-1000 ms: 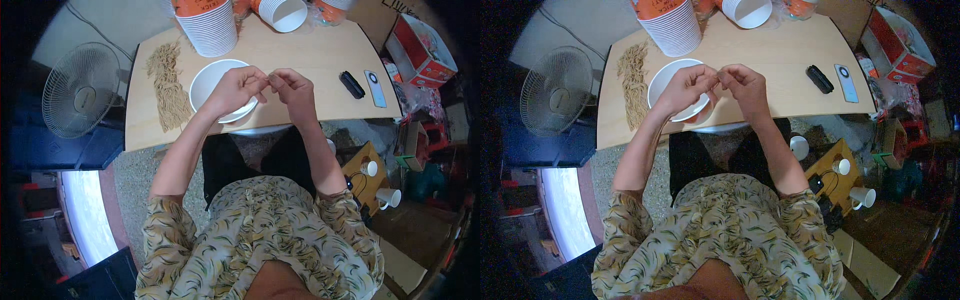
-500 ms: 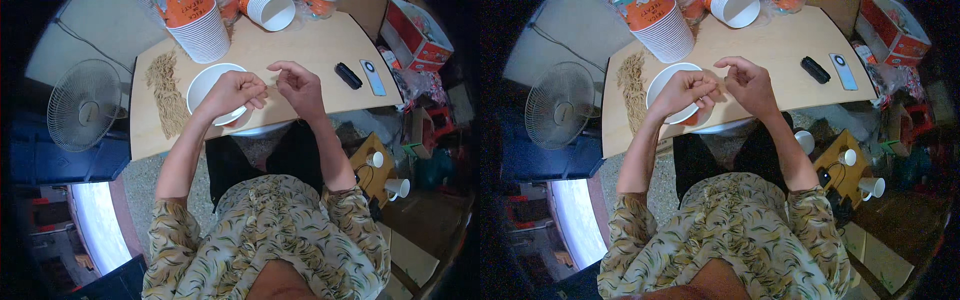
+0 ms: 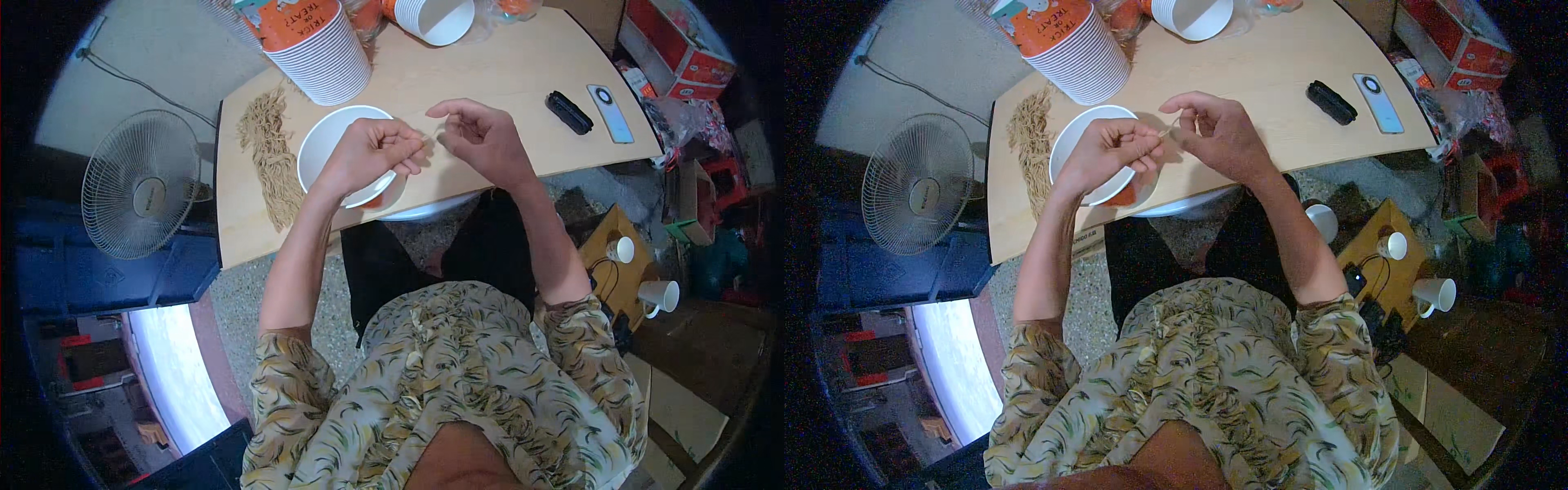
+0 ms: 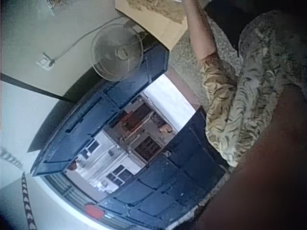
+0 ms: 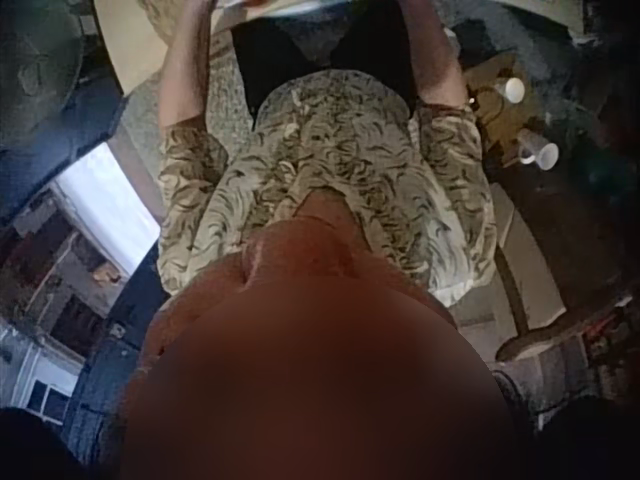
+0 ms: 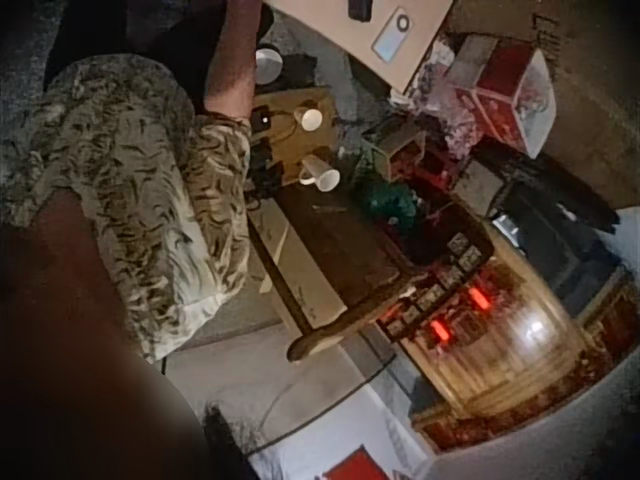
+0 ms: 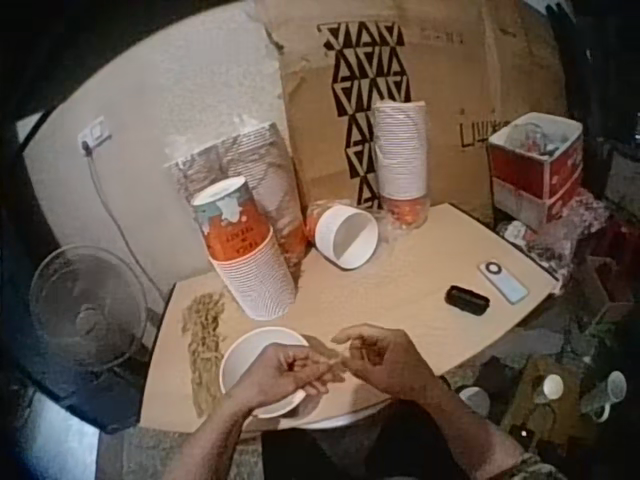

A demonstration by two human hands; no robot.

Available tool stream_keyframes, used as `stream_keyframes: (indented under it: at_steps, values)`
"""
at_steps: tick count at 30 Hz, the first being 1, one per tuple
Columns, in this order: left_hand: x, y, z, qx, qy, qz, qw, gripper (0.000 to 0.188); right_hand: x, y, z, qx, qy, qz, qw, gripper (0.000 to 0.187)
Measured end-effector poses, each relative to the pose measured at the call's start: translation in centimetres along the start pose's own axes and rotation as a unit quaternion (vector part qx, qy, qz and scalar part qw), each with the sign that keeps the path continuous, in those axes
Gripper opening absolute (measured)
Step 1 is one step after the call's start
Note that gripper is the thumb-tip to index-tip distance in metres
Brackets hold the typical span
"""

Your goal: Threading thin string through pre-punched holes in paper cups to prepare them for use or further assembly.

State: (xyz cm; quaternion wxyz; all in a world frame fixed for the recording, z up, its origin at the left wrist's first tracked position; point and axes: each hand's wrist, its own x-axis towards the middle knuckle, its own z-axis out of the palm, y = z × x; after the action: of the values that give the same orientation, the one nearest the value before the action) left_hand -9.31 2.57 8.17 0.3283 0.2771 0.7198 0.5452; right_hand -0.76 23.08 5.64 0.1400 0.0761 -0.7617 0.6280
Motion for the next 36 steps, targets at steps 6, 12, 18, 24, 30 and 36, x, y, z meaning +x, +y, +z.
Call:
stream_keyframes:
  at_steps: [6,12,18,24,30,36]
  values:
    - [-0.1,0.0,0.0,-0.014,0.021,-0.002,1.000,0.020,-0.8,0.3,-0.4,-0.148,-0.024,0.024,0.988,0.034]
    - [-0.1,-0.4,-0.6,-0.023,0.009,-0.009,1.000,0.022,-1.1,1.5,0.1,-0.095,-0.030,0.034,0.994,0.024]
    - [-0.3,-0.1,-0.4,-0.056,0.023,-0.026,0.998,0.025,-1.0,1.8,1.3,-0.064,0.029,-0.003,0.998,0.021]
    - [-0.2,0.6,-0.4,0.039,0.007,-0.009,0.999,0.022,-0.3,0.5,1.8,-0.122,0.027,-0.049,0.991,0.024]
    - [-0.2,0.9,-0.4,0.084,-0.027,0.000,0.996,0.021,0.1,-0.5,1.0,-0.189,-0.015,-0.125,0.974,0.030]
    - [-0.1,0.7,-0.2,0.058,-0.035,0.006,0.998,0.022,0.2,-0.4,0.5,-0.189,-0.016,-0.161,0.968,0.037]
